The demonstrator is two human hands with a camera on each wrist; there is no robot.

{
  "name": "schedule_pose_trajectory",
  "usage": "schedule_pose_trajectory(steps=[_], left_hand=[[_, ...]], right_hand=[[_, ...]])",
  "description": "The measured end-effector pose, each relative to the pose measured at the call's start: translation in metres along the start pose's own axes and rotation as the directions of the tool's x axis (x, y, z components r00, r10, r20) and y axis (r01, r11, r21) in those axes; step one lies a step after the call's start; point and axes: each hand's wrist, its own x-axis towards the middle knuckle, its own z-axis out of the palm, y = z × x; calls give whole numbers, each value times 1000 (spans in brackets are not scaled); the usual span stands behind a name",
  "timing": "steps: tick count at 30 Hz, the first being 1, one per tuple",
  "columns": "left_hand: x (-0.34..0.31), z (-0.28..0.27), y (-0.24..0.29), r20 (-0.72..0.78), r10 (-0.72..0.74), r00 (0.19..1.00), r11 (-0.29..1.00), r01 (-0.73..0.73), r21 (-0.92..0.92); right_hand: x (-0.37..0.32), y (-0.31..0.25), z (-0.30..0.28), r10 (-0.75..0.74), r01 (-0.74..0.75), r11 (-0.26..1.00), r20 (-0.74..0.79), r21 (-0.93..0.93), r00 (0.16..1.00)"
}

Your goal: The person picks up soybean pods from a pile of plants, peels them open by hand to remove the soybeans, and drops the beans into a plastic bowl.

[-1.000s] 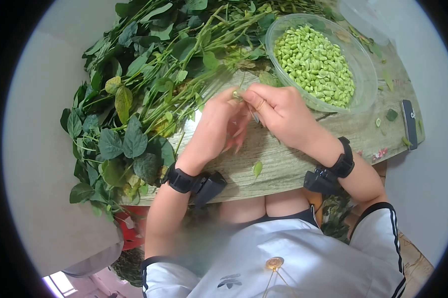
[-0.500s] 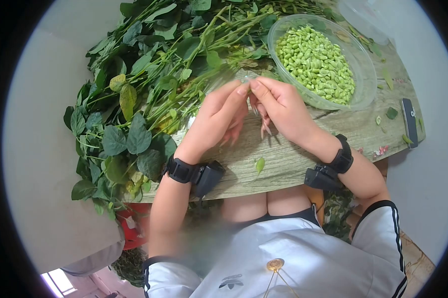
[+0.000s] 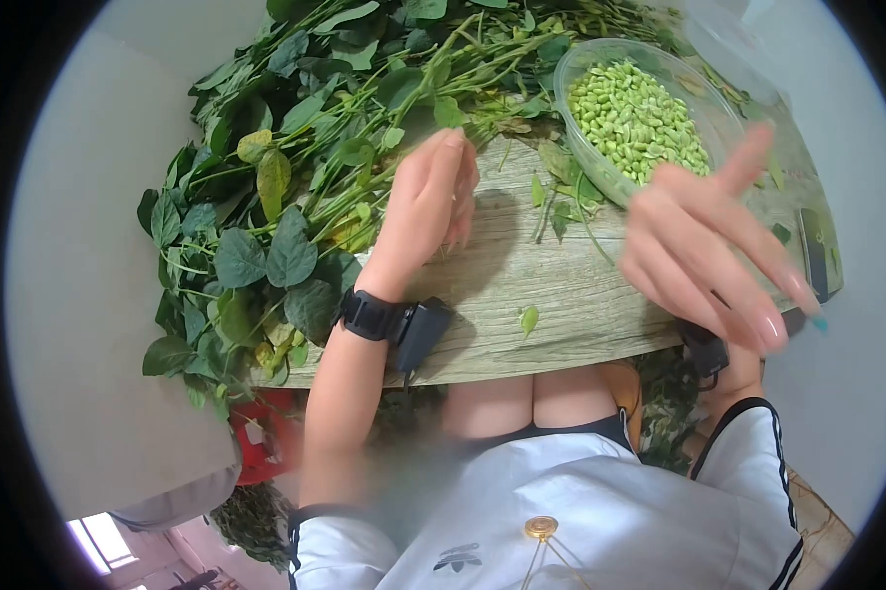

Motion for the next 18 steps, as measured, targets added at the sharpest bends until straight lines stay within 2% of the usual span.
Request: schedule_pose_trajectory(steps=[2, 3, 4, 5, 6, 8, 10, 12, 13, 14, 15, 16, 18], left_hand=[[1, 2, -1, 20, -48, 999, 992, 46, 114], [2, 3, -1, 35, -57, 998, 988, 52, 147], [1, 3, -2, 39, -59, 997, 988, 53, 147], [2, 4, -3, 72, -39, 997, 985, 26, 168], [3, 6, -3, 105, -18, 994, 982, -2, 188], [4, 13, -1, 100, -28, 995, 985, 11, 171], [11, 23, 5, 96, -33, 995, 987, 17, 159], [24, 40, 14, 158, 166, 973, 921, -210, 327], [27, 51, 31, 152, 86, 985, 931, -134, 341], [34, 59, 34, 153, 87, 984, 930, -135, 341], [44, 67, 35, 183, 168, 969, 850, -236, 470], [55, 75, 36, 224, 242, 944, 740, -330, 586], [66, 89, 36, 235, 319, 918, 709, -396, 584]], right_hand=[[-2, -7, -2, 174, -159, 984, 289, -76, 942], [-8, -4, -3, 174, -159, 984, 290, -75, 941], [-17, 2, -4, 300, -287, 951, 129, -113, 945], [-23, 4, -3, 414, -415, 900, -39, -130, 910], [-22, 2, -1, 412, -414, 900, -41, -135, 910], [-17, 1, 1, 636, -679, 654, -244, -334, 732], [-15, 0, 0, 619, -652, 672, -218, -350, 755], [-16, -2, 0, 602, -628, 692, -196, -354, 774], [-16, -3, -1, 577, -610, 714, -206, -343, 790], [-16, -4, -1, 552, -591, 735, -214, -332, 806], [-15, -1, -3, 486, -508, 790, -154, -343, 860], [-15, 0, -5, 486, -506, 790, -152, -347, 861], [-22, -3, -10, 440, -515, 800, -284, -308, 852]])
